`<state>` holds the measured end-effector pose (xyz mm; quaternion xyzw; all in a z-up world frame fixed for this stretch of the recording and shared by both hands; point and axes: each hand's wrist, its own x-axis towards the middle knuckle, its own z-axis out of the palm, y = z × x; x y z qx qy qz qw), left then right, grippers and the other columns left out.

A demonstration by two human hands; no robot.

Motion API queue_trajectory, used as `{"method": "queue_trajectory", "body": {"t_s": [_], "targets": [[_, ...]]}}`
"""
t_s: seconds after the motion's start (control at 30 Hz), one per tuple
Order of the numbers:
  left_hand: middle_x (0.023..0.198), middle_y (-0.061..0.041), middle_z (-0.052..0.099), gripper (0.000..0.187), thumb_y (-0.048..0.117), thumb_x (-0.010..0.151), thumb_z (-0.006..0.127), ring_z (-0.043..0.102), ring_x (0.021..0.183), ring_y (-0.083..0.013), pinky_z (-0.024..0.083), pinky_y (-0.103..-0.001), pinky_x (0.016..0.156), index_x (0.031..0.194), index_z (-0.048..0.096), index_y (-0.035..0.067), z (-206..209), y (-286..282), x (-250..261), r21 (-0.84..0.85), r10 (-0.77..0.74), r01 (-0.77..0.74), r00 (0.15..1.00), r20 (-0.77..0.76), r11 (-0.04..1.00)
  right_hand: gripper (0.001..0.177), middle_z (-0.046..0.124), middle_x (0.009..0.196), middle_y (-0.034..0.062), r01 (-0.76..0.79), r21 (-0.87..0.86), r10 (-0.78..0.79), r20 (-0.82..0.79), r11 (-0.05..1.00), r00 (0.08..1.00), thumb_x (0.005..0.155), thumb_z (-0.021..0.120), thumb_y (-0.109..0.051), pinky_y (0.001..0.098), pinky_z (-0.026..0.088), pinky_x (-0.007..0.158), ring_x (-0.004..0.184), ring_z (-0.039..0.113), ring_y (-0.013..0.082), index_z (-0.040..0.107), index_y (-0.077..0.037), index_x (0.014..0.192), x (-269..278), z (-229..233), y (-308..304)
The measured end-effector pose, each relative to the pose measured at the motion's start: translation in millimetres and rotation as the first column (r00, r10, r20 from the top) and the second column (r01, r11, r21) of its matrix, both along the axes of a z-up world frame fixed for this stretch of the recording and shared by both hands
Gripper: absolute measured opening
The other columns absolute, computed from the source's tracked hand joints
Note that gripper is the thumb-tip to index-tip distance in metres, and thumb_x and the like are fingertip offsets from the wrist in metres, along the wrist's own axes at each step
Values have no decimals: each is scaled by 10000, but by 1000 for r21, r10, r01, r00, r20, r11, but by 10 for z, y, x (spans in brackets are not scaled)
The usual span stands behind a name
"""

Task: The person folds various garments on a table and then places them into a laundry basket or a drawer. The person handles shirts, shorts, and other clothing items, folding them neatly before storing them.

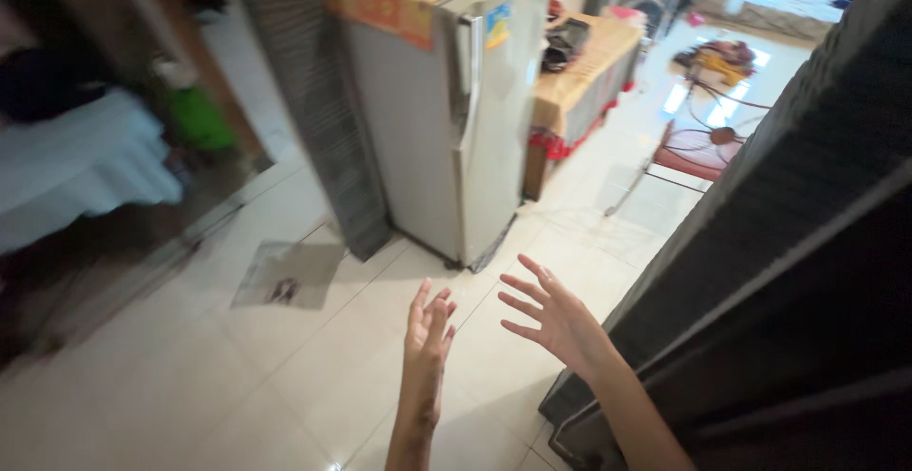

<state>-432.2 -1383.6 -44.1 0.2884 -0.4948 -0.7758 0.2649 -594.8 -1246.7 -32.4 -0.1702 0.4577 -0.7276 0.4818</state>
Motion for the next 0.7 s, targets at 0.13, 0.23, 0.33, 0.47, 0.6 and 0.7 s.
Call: {"method": "queue_trajectory", "body": {"t_s": [0.13,0.23,0.33,0.47,0.6,0.7], "targets": [[1555,-119,491,766,461,955,533,443,1456,-237,317,-401,1193,1609,263,165,-95,-433,-778,15,-194,194,981,10,981,785,406,1596,185,152,29,-153,21,988,988,936,519,-508,553,437,1112,1442,434,358,280,-171,1602,-536,-59,-240],[1545,-106,514,747,411,960,541,440,1458,-222,312,-391,1187,1608,255,174,-223,-731,-1355,-7,-314,314,949,8,949,778,419,1592,179,249,66,-251,23,966,968,938,520,-508,542,440,1111,1441,443,347,295,-173,1602,-980,-187,-442],[1540,-108,521,743,384,968,553,437,1457,-222,298,-387,1191,1608,245,169,-349,-1024,-1918,-23,-390,389,921,-25,921,769,415,1595,168,277,48,-278,25,960,960,938,525,-504,540,433,1113,1445,433,339,295,-185,1599,-1514,-308,-718],[1529,-120,523,759,423,962,549,461,1437,-241,308,-401,1194,1609,259,152,-297,-1440,-2648,-2,-414,414,910,-40,910,756,419,1597,169,315,14,-315,13,949,949,946,532,-499,536,433,1113,1452,429,343,302,-188,1596,-2204,-279,-1098],[1525,-112,519,782,482,952,537,458,1442,-225,302,-398,1210,1609,250,170,-205,-1820,-3387,28,-453,452,891,30,891,751,432,1589,149,393,24,-394,16,919,919,941,529,-504,537,439,1111,1440,440,330,316,-199,1593,-2799,-180,-1392],[1523,-124,525,807,498,935,549,463,1441,-244,301,-411,1206,1605,247,164,-227,-2008,-3980,52,-497,496,868,0,867,745,440,1585,141,435,21,-436,29,900,900,939,535,-491,538,441,1105,1436,451,322,318,-201,1590,-3141,-207,-1505]]}}
